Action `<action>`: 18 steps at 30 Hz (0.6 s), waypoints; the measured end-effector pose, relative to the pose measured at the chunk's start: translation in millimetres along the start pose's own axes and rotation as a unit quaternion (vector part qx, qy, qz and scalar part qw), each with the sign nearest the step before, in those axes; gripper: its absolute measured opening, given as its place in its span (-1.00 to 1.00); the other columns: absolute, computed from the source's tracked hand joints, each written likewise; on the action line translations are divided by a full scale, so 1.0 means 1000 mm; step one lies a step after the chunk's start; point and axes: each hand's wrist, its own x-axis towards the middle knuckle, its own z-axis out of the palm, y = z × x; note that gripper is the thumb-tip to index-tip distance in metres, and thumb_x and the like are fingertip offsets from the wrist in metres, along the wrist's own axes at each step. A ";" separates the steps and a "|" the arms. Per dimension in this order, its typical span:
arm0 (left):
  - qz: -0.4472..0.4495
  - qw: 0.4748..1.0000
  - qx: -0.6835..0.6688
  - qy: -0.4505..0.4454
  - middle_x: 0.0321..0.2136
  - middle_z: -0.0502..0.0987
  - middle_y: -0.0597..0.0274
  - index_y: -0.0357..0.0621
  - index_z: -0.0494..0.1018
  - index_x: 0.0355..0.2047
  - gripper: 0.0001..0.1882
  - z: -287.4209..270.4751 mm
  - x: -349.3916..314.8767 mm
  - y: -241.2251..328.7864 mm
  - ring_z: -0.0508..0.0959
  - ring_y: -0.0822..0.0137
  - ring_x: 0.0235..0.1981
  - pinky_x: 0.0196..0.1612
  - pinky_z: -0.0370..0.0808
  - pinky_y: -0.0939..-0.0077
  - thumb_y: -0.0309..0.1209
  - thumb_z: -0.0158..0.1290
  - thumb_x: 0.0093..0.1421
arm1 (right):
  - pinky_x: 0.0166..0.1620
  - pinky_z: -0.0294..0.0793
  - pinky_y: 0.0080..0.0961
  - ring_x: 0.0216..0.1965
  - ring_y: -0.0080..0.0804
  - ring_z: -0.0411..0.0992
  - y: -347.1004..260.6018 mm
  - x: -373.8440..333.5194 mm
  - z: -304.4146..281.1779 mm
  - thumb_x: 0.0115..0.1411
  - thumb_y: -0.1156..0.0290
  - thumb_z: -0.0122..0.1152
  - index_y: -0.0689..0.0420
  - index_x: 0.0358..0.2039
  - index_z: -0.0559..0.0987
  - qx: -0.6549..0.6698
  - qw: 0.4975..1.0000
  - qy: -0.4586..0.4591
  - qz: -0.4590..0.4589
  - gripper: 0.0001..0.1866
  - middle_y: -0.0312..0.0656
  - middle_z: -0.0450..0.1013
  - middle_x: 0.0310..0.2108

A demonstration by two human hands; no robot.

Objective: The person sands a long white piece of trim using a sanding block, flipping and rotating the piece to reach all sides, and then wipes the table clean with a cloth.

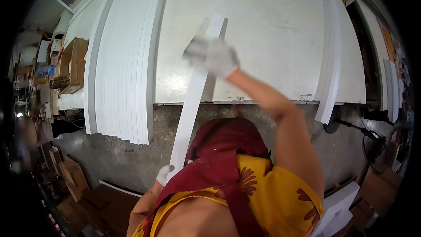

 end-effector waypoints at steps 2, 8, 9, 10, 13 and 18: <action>0.022 0.999 -0.037 0.003 0.23 0.48 -0.10 -0.32 0.21 0.42 -0.27 0.012 0.007 -0.004 0.48 0.09 0.27 0.39 0.34 0.21 -0.03 -0.05 0.44 | -0.07 0.59 -0.12 -0.12 -0.01 0.56 -0.060 -0.040 0.020 0.26 -0.01 0.19 -0.35 0.04 0.65 0.040 0.984 -0.069 -0.160 -0.65 -0.17 0.45 0.25; 0.034 0.983 0.155 0.090 0.26 0.46 -0.04 -0.32 0.22 0.41 -0.31 -0.008 -0.005 -0.015 0.45 0.08 0.29 0.40 0.30 0.24 -0.03 -0.19 0.49 | -0.43 0.50 -0.22 -0.45 -0.22 0.48 -0.153 -0.091 0.017 0.04 0.16 0.29 -0.16 -0.33 0.52 0.194 0.931 -0.053 -0.303 -0.80 -0.21 0.45 -0.20; 0.027 0.972 0.209 0.107 0.27 0.46 -0.03 -0.32 0.23 0.40 -0.31 -0.012 -0.009 -0.017 0.45 0.08 0.29 0.41 0.30 0.24 -0.02 -0.21 0.49 | -0.42 0.50 -0.26 -0.45 -0.25 0.48 -0.138 -0.080 0.012 0.04 0.15 0.30 -0.17 -0.31 0.53 0.162 0.935 -0.100 -0.301 -0.79 -0.22 0.45 -0.19; 0.018 0.957 0.260 0.124 0.27 0.46 -0.02 -0.32 0.23 0.40 -0.32 -0.015 -0.012 -0.018 0.44 0.08 0.29 0.41 0.29 0.25 -0.02 -0.24 0.50 | -0.23 0.56 -0.17 -0.28 -0.16 0.52 -0.107 -0.062 0.014 0.13 0.16 0.24 -0.14 -0.37 0.52 0.130 0.956 -0.150 -0.217 -0.86 -0.20 0.45 -0.28; -0.008 0.916 0.370 0.154 0.29 0.45 0.01 -0.32 0.24 0.40 -0.32 -0.019 -0.021 -0.022 0.43 0.08 0.30 0.42 0.27 0.26 -0.02 -0.31 0.52 | 0.16 0.53 -0.38 0.12 -0.19 0.54 0.032 0.010 0.001 0.31 -0.11 0.13 -0.22 0.16 0.63 0.107 0.988 -0.097 0.059 -0.51 -0.29 0.54 0.21; -0.037 0.850 0.496 0.173 0.30 0.44 0.04 -0.33 0.28 0.37 -0.35 -0.006 -0.029 -0.018 0.42 0.12 0.30 0.40 0.27 0.31 -0.07 -0.29 0.51 | 0.11 0.50 -0.18 0.07 -0.07 0.53 0.176 0.072 -0.042 0.27 -0.20 0.11 -0.19 0.10 0.64 -0.122 0.956 -0.013 0.266 -0.47 -0.14 0.58 0.10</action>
